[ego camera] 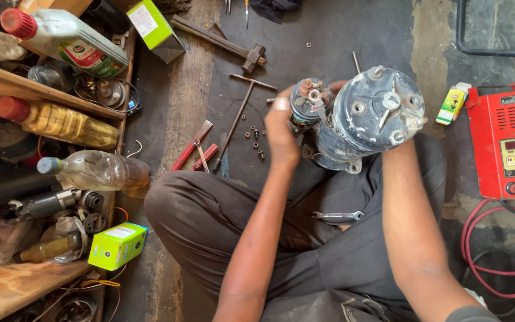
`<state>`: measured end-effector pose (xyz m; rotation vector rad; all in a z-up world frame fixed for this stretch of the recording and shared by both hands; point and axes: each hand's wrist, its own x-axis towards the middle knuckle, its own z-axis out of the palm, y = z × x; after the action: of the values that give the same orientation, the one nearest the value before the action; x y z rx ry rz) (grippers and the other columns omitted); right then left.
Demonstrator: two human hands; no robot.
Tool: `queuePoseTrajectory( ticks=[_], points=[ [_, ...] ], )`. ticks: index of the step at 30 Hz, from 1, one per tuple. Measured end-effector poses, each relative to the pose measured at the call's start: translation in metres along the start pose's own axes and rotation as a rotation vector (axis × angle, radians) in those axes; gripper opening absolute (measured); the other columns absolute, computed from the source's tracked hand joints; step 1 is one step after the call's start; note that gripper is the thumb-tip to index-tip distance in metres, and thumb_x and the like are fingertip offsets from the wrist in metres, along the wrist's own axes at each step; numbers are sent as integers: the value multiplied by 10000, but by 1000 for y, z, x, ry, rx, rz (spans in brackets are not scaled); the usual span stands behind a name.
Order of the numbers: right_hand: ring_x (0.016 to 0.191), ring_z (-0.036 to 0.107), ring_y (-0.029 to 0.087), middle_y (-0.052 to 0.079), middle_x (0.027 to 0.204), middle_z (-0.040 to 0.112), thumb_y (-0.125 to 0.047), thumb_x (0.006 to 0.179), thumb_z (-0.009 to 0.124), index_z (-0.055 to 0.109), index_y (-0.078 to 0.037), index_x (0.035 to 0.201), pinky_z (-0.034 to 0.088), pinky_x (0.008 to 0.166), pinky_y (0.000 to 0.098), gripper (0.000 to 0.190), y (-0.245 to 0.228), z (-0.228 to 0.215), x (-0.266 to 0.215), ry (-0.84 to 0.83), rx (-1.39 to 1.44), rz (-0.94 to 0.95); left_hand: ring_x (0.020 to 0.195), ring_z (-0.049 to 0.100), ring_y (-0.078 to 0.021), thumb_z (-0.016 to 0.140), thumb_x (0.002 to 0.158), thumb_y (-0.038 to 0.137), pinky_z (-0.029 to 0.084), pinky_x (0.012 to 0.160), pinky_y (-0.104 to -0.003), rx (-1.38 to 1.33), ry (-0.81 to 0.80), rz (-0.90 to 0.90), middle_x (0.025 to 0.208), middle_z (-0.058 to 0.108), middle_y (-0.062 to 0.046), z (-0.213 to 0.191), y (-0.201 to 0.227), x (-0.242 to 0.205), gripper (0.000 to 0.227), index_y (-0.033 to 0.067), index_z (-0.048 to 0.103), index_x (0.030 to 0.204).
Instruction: The person disassembles a motor by removing nuts and bolts with a wrench, then uses a hammer to separate the housing and rotor. The person continues to separate components and uses a T-handle tool to adjust internal parts.
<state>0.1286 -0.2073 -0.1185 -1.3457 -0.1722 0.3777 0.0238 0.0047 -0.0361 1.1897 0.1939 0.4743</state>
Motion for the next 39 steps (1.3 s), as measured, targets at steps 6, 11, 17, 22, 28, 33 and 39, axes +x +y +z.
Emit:
queuePoseTrajectory(
  ticks=[6, 11, 17, 22, 28, 33, 39],
  points=[
    [1174, 634, 206, 98, 1321, 633, -291, 1081, 531, 550, -49, 1377, 553, 998, 380, 383, -1, 5, 9, 65, 24, -30, 948, 710, -213, 354, 1095, 446, 554, 896, -341, 160, 49, 116, 994, 752, -111, 18, -11, 14, 624, -62, 717, 1103],
    [1154, 635, 203, 98, 1302, 637, -265, 1077, 531, 557, -43, 1357, 552, 978, 371, 357, 3, 12, -17, 145, 119, -77, 872, 665, -189, 444, 1083, 429, 544, 813, -331, 41, 82, -8, 933, 727, -115, 21, 0, 11, 579, -79, 722, 1077],
    [1129, 636, 198, 98, 1280, 641, -233, 1073, 532, 565, -36, 1332, 550, 955, 362, 327, -12, 10, -56, 226, 186, -147, 915, 675, -163, 459, 1108, 463, 549, 856, -306, 42, -101, 94, 964, 725, -97, 23, 27, 4, 593, -71, 712, 1046],
    [1109, 637, 194, 99, 1261, 645, -207, 1069, 532, 571, -31, 1312, 549, 935, 353, 302, -9, 7, -38, 253, 149, -148, 827, 683, -146, 442, 1054, 443, 546, 781, -294, -6, -146, -42, 895, 744, -76, 21, 4, 42, 593, -72, 734, 1017],
    [1085, 639, 189, 99, 1238, 649, -175, 1065, 533, 579, -24, 1287, 547, 912, 344, 273, 5, 6, 1, 250, 76, -113, 785, 498, -182, 485, 1127, 392, 424, 712, -354, 32, -58, -148, 821, 581, -108, 13, -44, 70, 612, -172, 655, 959],
    [1064, 640, 185, 99, 1219, 653, -149, 1061, 533, 585, -18, 1267, 546, 892, 335, 250, -4, -5, 0, 281, 52, -132, 926, 667, -127, 456, 1086, 439, 536, 888, -284, 84, -250, 66, 976, 737, -76, 22, -32, 55, 571, -75, 705, 1091],
    [1040, 641, 181, 100, 1196, 657, -118, 1057, 534, 593, -11, 1242, 545, 869, 326, 222, 5, 13, -7, 292, 5, -114, 987, 670, -153, 494, 1076, 405, 532, 914, -314, 78, -94, 169, 1041, 743, -92, 24, -28, 47, 521, -65, 700, 1170]
  ],
)
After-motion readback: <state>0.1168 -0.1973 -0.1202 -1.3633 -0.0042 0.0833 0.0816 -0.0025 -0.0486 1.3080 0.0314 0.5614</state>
